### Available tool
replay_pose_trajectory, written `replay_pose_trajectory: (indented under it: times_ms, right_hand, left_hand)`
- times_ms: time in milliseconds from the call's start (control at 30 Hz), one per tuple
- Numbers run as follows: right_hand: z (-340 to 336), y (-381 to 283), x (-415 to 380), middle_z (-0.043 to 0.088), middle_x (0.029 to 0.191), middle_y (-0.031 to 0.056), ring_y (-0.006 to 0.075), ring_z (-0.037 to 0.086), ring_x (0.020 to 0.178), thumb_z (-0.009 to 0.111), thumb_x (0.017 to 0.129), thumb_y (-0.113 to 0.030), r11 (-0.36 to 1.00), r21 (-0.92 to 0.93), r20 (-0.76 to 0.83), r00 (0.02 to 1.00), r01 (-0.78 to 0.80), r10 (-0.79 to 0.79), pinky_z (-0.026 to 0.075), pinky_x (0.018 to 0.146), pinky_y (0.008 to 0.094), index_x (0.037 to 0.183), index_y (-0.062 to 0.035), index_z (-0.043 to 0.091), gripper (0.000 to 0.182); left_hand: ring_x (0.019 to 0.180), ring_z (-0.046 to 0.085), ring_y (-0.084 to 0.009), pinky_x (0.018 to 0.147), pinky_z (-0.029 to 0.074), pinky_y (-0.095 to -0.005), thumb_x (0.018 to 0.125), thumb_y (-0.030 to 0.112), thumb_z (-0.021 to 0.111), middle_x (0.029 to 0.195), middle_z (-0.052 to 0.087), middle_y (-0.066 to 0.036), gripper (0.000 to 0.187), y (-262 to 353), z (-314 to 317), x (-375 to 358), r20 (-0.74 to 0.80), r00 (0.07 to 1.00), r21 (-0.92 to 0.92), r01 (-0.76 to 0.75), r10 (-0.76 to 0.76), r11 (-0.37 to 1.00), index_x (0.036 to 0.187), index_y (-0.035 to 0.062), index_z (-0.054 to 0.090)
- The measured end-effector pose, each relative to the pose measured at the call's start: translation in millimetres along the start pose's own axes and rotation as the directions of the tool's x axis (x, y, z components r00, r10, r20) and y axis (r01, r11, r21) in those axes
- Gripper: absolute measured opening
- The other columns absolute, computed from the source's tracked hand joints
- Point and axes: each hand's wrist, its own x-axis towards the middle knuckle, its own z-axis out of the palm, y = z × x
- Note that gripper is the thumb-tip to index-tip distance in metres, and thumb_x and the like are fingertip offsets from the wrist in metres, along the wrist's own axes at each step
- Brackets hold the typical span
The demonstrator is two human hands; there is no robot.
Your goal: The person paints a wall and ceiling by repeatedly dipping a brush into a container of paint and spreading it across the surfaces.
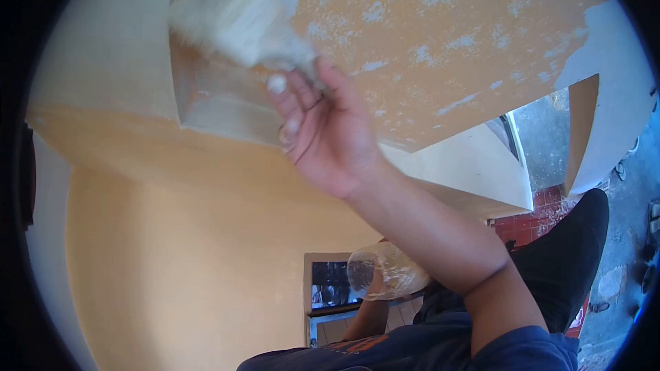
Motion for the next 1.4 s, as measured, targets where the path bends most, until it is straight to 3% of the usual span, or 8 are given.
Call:
replay_pose_trajectory:
  times_ms: [133, 267, 433, 633, 933, 1000, 1233, 1400]
  right_hand:
    - [-11.6, 13.8, 19.1, 0.066, 0.098, 0.0028, 0.0167, 0.066, 0.087, 0.051, 0.091, -0.027, 0.996, -0.06, -0.17, 0.984, -0.065, 0.054, 0.054, 0.057, 0.0259, 0.107, -0.0139, 0.053, 0.021]
    - [-12.9, 20.0, 15.3, 0.065, 0.098, 0.0043, 0.0167, 0.066, 0.082, 0.053, 0.091, -0.027, 0.995, -0.072, -0.25, 0.967, -0.069, 0.049, 0.054, 0.056, 0.0264, 0.104, -0.0134, 0.052, 0.019]
    - [-8.0, 23.8, 3.2, 0.065, 0.09, 0.0062, 0.0151, 0.066, 0.075, 0.054, 0.089, -0.025, 0.919, -0.38, -0.446, 0.892, -0.108, -0.08, 0.051, 0.055, 0.0244, 0.101, -0.0104, 0.05, 0.019]
    - [15.5, 28.3, -2.0, 0.057, 0.089, 0.0074, 0.0164, 0.062, 0.081, 0.055, 0.087, -0.021, 0.796, -0.583, -0.475, 0.863, -0.163, -0.172, 0.049, 0.06, 0.0279, 0.104, -0.0056, 0.054, 0.023]
    - [32.9, -10.8, -6.2, 0.065, 0.089, 0.0087, 0.0148, 0.064, 0.073, 0.052, 0.089, -0.02, 0.9, -0.435, -0.289, 0.941, 0.032, -0.173, 0.047, 0.055, 0.0256, 0.097, -0.006, 0.053, 0.016]
    - [33.6, -10.2, -10.4, 0.064, 0.088, 0.008, 0.015, 0.063, 0.073, 0.052, 0.089, -0.021, 0.895, -0.443, -0.301, 0.934, 0.042, -0.193, 0.047, 0.055, 0.0256, 0.099, -0.006, 0.053, 0.018]
    - [43.5, 17.3, 10.6, 0.059, 0.086, 0.0073, 0.0152, 0.06, 0.073, 0.053, 0.087, -0.02, 0.728, -0.662, -0.464, 0.861, -0.179, -0.211, 0.045, 0.058, 0.0281, 0.099, -0.0039, 0.055, 0.02]
    - [50.7, 5.0, 7.1, 0.06, 0.085, 0.0071, 0.0147, 0.06, 0.072, 0.055, 0.085, -0.02, 0.776, -0.63, -0.364, 0.897, -0.037, -0.252, 0.045, 0.058, 0.0277, 0.1, -0.0043, 0.055, 0.022]
  left_hand:
    - [0.112, 0.051, -0.0291, 0.088, 0.049, -0.0405, 0.062, 0.025, 0.083, 0.125, 0.046, -0.017, 0.078, 3.6, -13.1, -7.4, -0.005, 0.996, 0.111, -0.09, 0.091, 0.99, 0.126, 0.0072, 0.041]
    - [0.113, 0.05, -0.0299, 0.089, 0.049, -0.0417, 0.06, 0.028, 0.085, 0.125, 0.046, -0.016, 0.082, 7.3, -29.5, -17.2, -0.045, 0.985, 0.205, -0.153, 0.165, 0.967, 0.126, 0.0086, 0.041]
    - [0.116, 0.046, -0.0295, 0.091, 0.046, -0.0404, 0.046, 0.03, 0.091, 0.13, 0.04, -0.02, 0.102, 9.9, -43.8, -26.6, -0.108, 0.992, 0.149, -0.044, 0.06, 0.988, 0.129, 0.0103, 0.034]
    - [0.115, 0.047, -0.0298, 0.091, 0.046, -0.0409, 0.044, 0.028, 0.092, 0.13, 0.04, -0.02, 0.105, 11.8, -44.2, -29.3, -0.028, 0.991, 0.267, -0.116, 0.128, 0.957, 0.13, 0.0123, 0.034]
    - [0.116, 0.047, -0.0309, 0.089, 0.049, -0.0406, 0.046, 0.032, 0.091, 0.125, 0.044, -0.016, 0.104, 13.6, -36.5, -22.8, -0.015, 0.995, 0.155, -0.099, 0.103, 0.983, 0.131, 0.0108, 0.036]
    - [0.117, 0.046, -0.0316, 0.088, 0.049, -0.0407, 0.047, 0.032, 0.091, 0.126, 0.043, -0.019, 0.103, 13.9, -39.7, -20.2, 0.063, 0.985, 0.303, -0.173, 0.161, 0.937, 0.132, 0.0117, 0.035]
    - [0.113, 0.05, -0.0265, 0.092, 0.045, -0.0383, 0.037, 0.029, 0.094, 0.129, 0.044, -0.019, 0.104, 16.2, -29.5, -21.0, -0.048, 0.996, 0.2, -0.069, 0.08, 0.977, 0.125, 0.0103, 0.04]
    - [0.119, 0.044, -0.0325, 0.089, 0.049, -0.0408, 0.045, 0.031, 0.092, 0.126, 0.045, -0.017, 0.102, 16.7, -26.1, -15.8, 0.008, 0.991, 0.199, -0.131, 0.132, 0.971, 0.129, 0.011, 0.038]
